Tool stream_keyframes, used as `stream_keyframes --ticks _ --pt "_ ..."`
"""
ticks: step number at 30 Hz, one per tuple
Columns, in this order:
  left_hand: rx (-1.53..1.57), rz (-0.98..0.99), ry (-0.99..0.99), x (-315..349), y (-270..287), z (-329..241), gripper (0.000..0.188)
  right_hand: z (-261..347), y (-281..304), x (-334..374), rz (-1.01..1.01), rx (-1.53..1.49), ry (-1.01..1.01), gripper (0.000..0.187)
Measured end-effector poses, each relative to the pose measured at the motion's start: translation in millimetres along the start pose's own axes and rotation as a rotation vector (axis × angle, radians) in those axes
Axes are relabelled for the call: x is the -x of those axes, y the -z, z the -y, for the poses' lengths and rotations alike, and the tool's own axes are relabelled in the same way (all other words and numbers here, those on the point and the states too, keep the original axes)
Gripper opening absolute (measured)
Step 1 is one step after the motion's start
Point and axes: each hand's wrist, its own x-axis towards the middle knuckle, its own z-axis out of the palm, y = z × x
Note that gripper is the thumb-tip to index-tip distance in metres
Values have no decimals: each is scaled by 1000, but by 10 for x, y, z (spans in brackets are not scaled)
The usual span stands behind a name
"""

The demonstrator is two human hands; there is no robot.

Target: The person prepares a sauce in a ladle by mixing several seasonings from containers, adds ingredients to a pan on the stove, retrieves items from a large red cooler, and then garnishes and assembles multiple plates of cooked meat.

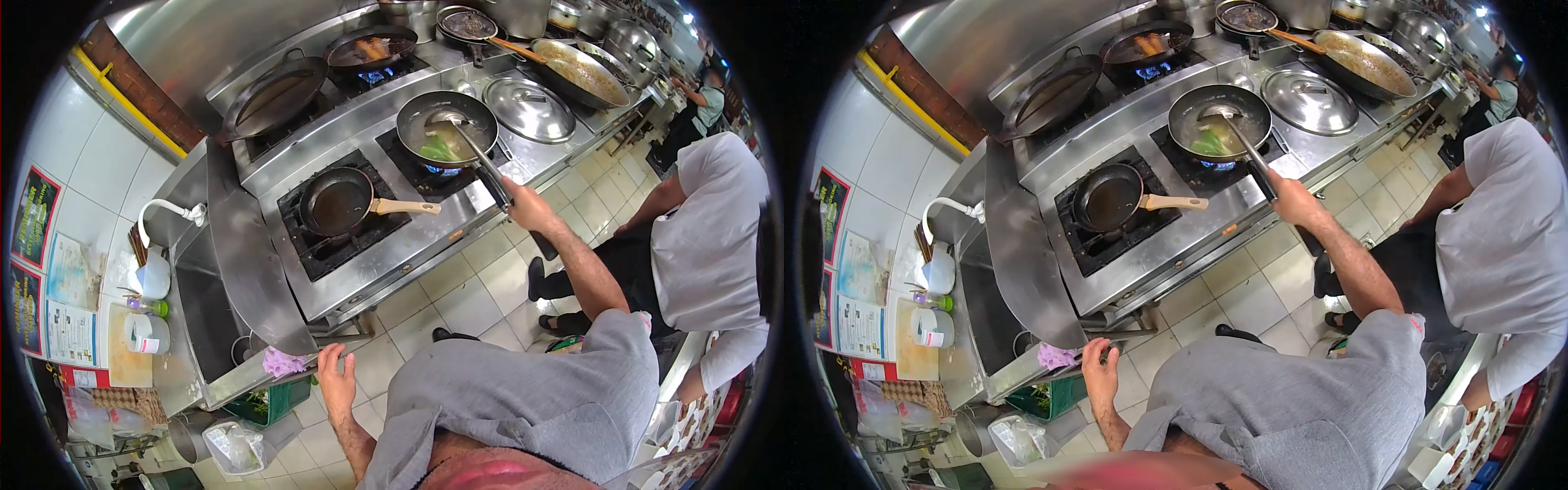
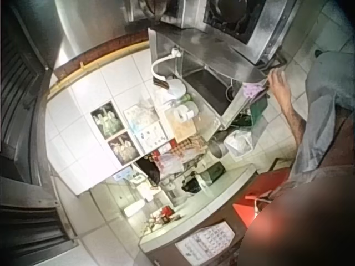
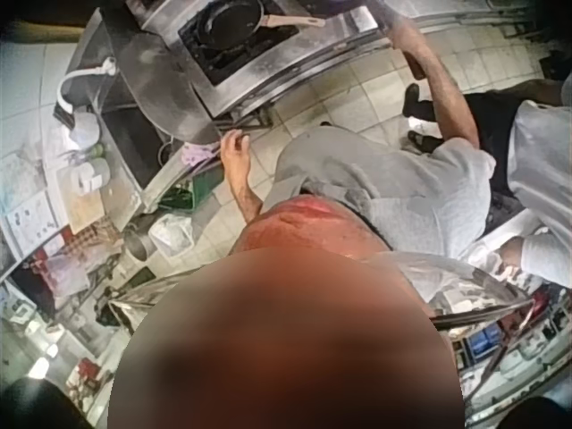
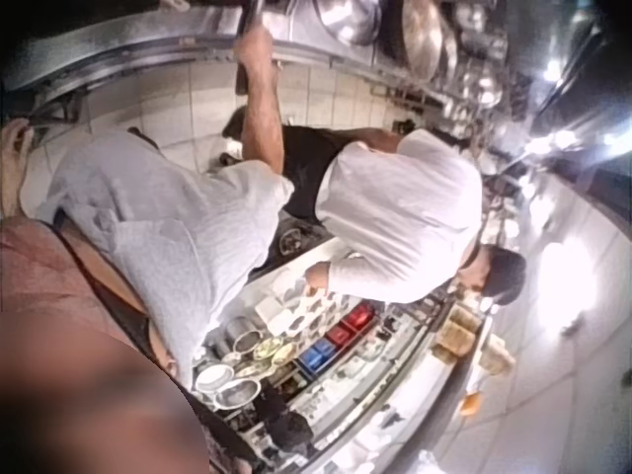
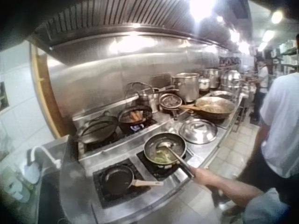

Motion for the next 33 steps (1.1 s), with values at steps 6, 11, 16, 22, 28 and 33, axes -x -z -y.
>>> stream_keyframes --ticks 6,11,16,22,28,33 --pt "-16 -13 11 67 15 55 21 -157 -269 -51 -80 139 81 61" --pt "-14 -24 -7 78 42 58 20 -135 -198 -63 -68 87 45 62" --pt "-21 -24 16 99 70 65 19 10 -139 -13 -50 36 10 60" --pt "-13 -33 25 129 91 130 20 -88 -169 -32 -121 70 112 60" --pt "18 -27 170 304 226 169 22 -13 -225 130 -172 -625 -57 67" --pt "24 -136 218 629 485 547 21 402 -485 161 -201 -764 -60 63"
